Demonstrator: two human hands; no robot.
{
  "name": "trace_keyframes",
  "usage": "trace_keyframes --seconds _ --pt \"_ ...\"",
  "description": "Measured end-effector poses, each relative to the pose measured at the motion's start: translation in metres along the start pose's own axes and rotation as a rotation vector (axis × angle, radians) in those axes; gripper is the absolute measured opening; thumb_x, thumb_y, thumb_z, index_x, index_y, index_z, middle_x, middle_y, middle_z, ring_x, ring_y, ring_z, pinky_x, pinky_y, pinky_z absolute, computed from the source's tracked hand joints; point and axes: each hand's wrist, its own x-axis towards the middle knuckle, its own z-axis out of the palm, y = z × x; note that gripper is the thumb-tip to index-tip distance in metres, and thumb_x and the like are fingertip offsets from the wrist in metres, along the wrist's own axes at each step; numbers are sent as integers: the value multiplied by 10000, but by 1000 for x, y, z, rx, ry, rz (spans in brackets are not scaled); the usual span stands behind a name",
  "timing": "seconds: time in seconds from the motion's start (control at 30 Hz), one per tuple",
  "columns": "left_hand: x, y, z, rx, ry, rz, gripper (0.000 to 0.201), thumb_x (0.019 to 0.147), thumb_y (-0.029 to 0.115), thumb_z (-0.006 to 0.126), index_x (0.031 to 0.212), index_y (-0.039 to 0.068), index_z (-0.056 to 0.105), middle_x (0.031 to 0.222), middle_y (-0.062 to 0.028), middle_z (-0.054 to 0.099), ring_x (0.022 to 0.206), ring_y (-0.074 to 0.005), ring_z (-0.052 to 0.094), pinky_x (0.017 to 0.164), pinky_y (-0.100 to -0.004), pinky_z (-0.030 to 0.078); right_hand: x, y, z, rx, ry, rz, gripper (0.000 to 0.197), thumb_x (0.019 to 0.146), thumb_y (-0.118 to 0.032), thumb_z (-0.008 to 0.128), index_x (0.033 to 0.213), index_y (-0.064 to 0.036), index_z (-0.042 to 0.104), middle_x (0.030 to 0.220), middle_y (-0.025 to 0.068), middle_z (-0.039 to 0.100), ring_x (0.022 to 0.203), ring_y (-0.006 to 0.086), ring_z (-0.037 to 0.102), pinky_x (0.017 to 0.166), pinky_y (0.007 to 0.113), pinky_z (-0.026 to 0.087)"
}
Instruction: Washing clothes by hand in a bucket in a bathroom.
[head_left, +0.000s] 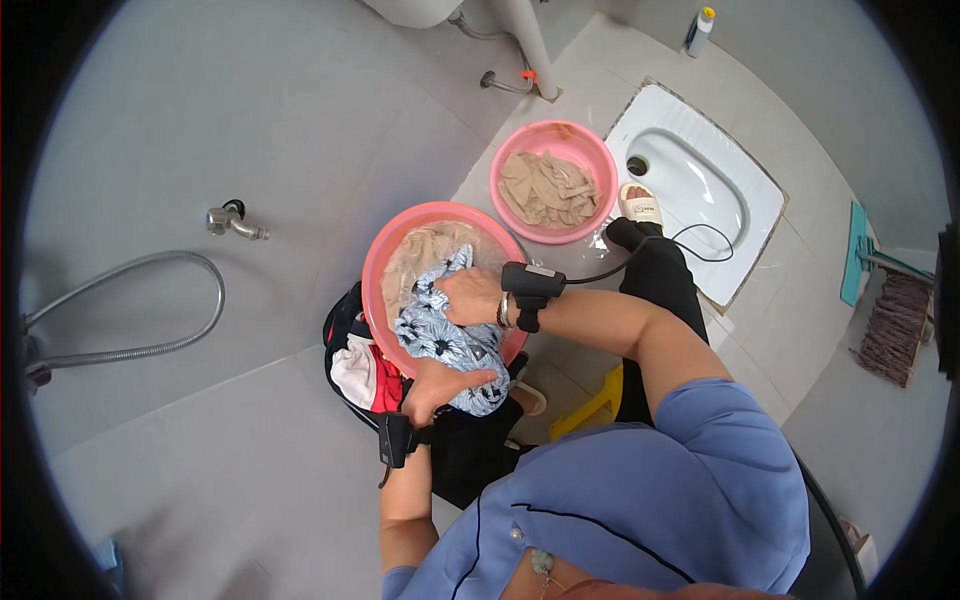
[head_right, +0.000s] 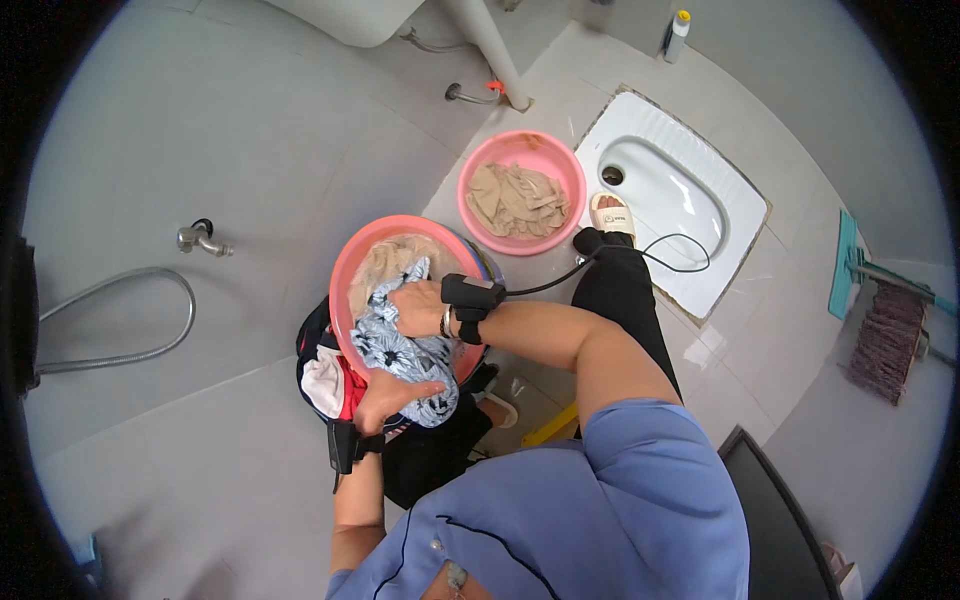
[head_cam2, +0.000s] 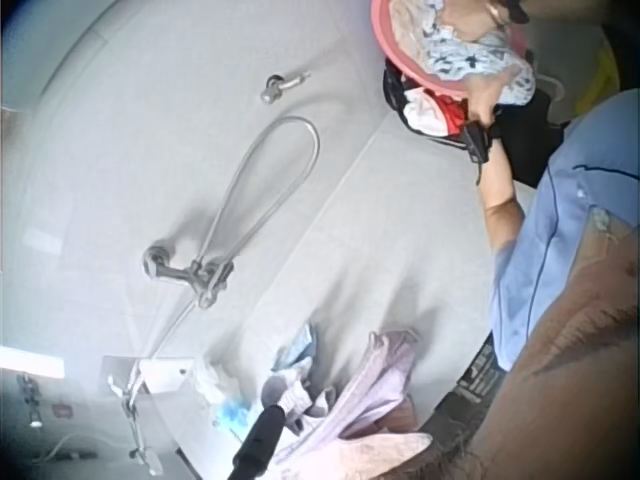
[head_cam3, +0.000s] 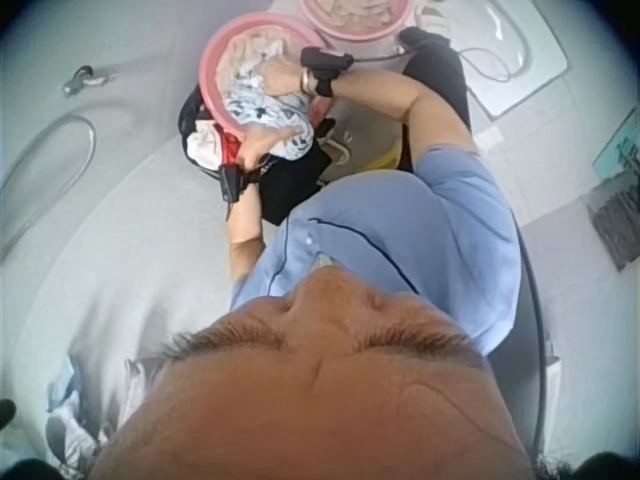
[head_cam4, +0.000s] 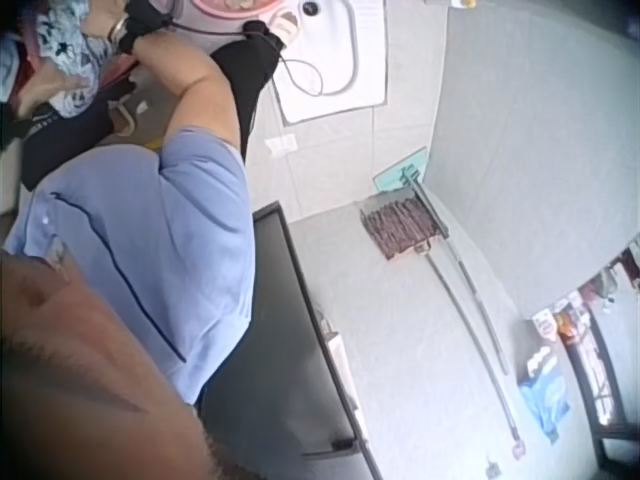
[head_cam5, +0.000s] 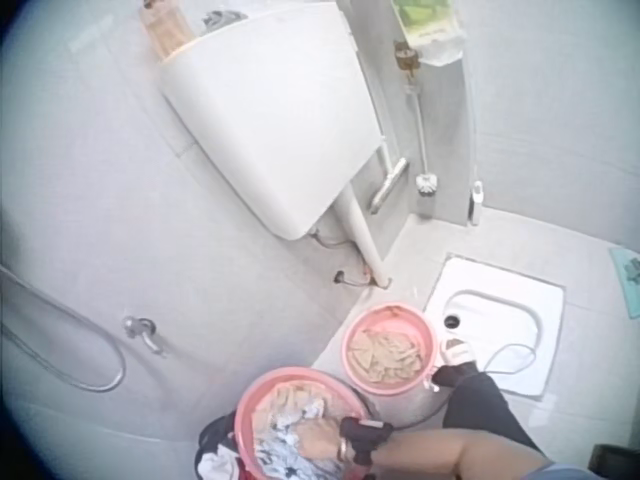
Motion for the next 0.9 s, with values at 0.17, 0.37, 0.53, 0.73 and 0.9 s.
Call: trace_keyframes --seconds 0.17,0.37,0.53,0.73,0.9 --pt "-4 -18 10 -128 186 302 668 587 185 786 1113 -59 453 1059 -106 533 973 -184 488 878 -295 379 -6 -3 -11 64 54 39 360 613 -135 553 944 3 522 792 250 576 792 390 564 693 460 444" --pt "-8 -35 9 -439 504 323 518 697 153 697 1112 -58 471 1097 -116 525 996 -193 485 897 -298 355 -9 -7 -26 129 112 21 410 669 -127 504 1012 70 398 825 281 557 812 406 550 717 461 433" --pt "-8 -38 4 -324 821 456 602 690 132 692 1179 -56 396 1151 -139 481 1054 -224 451 918 -320 333 -9 -7 -26 182 95 64 419 690 -136 498 1020 91 373 823 283 557 807 411 553 720 462 435" --pt "-17 -8 1 -199 528 423 673 654 163 730 1191 -47 382 1160 -142 469 1067 -224 441 925 -324 329 -21 -25 -41 134 39 -3 421 691 -146 511 1028 75 390 849 282 558 817 401 557 713 472 434" --pt "-10 -18 -4 -358 322 285 616 672 204 719 1155 -55 438 1111 -104 518 1010 -191 480 893 -308 363 -26 -35 -43 71 -39 -40 401 686 -176 526 993 57 416 845 272 565 828 399 557 713 477 432"
